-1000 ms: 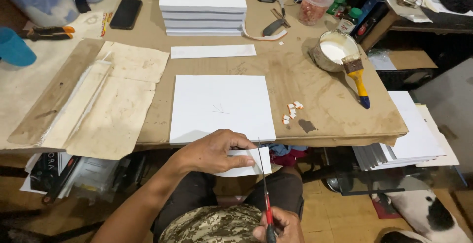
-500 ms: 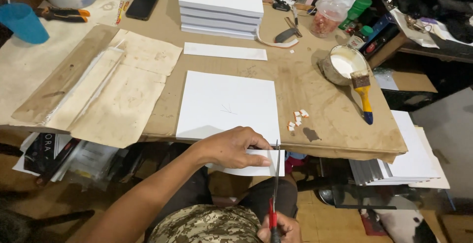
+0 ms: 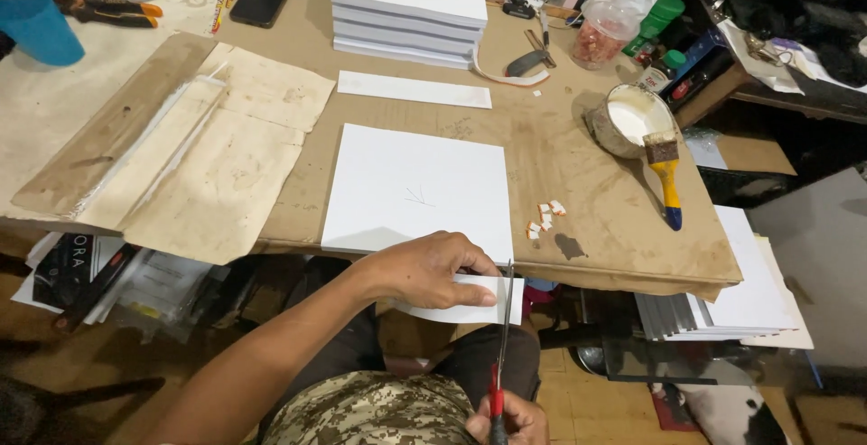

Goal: Applying glue to paper labels and attaching them to the front of white book covers.

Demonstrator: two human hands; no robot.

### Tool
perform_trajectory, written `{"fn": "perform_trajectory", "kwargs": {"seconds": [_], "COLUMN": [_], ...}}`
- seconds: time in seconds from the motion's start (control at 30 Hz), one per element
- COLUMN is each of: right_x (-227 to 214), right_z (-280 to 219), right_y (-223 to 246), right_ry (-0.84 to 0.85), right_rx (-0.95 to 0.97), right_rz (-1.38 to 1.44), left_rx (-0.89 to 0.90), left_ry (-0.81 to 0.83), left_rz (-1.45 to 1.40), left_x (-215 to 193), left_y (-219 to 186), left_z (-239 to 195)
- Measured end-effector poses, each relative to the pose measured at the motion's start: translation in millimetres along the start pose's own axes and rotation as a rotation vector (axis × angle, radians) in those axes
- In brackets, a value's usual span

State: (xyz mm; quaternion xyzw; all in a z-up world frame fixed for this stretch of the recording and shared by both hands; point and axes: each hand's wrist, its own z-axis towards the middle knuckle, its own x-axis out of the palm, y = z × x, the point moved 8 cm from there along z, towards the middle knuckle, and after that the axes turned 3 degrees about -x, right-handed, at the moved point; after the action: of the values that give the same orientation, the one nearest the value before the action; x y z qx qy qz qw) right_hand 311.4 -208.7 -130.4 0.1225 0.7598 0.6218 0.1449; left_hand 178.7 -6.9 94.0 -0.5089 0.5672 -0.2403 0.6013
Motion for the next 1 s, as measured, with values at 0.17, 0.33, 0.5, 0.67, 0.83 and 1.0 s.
{"fn": "perform_trajectory", "kwargs": {"seconds": [0.17,0.33,0.5,0.67,0.83,1.0], "right_x": [7,0,-7,-14,4,8], "right_z": [-12,-16,-12,-4,-6,-7], "right_y": [35,34,26,10,46,51], "right_ry": [0.011,0.028,-0.051,0.045,0.046,0.087], "right_rx": [-0.115,-0.092,-0.141,-0.005,-0.248,-0.208], "right_rz": [-0.027,-0.014,-0.081,-0.07,-0.16,-0.119], "left_rx": [-0.017,-0.044,-0.074,-0.092,-0.096,-0.062], "left_ry": [-0.014,-0.021,-0.015,-0.021,-0.014,-0.019], "left_rz": [0.021,0.008,0.049,0.056,0.042,0.058], "left_x": [1,0,1,0,-1,-1], "left_y": [2,1,3,5,2,4], "left_z": [5,8,9,8,3,5]}}
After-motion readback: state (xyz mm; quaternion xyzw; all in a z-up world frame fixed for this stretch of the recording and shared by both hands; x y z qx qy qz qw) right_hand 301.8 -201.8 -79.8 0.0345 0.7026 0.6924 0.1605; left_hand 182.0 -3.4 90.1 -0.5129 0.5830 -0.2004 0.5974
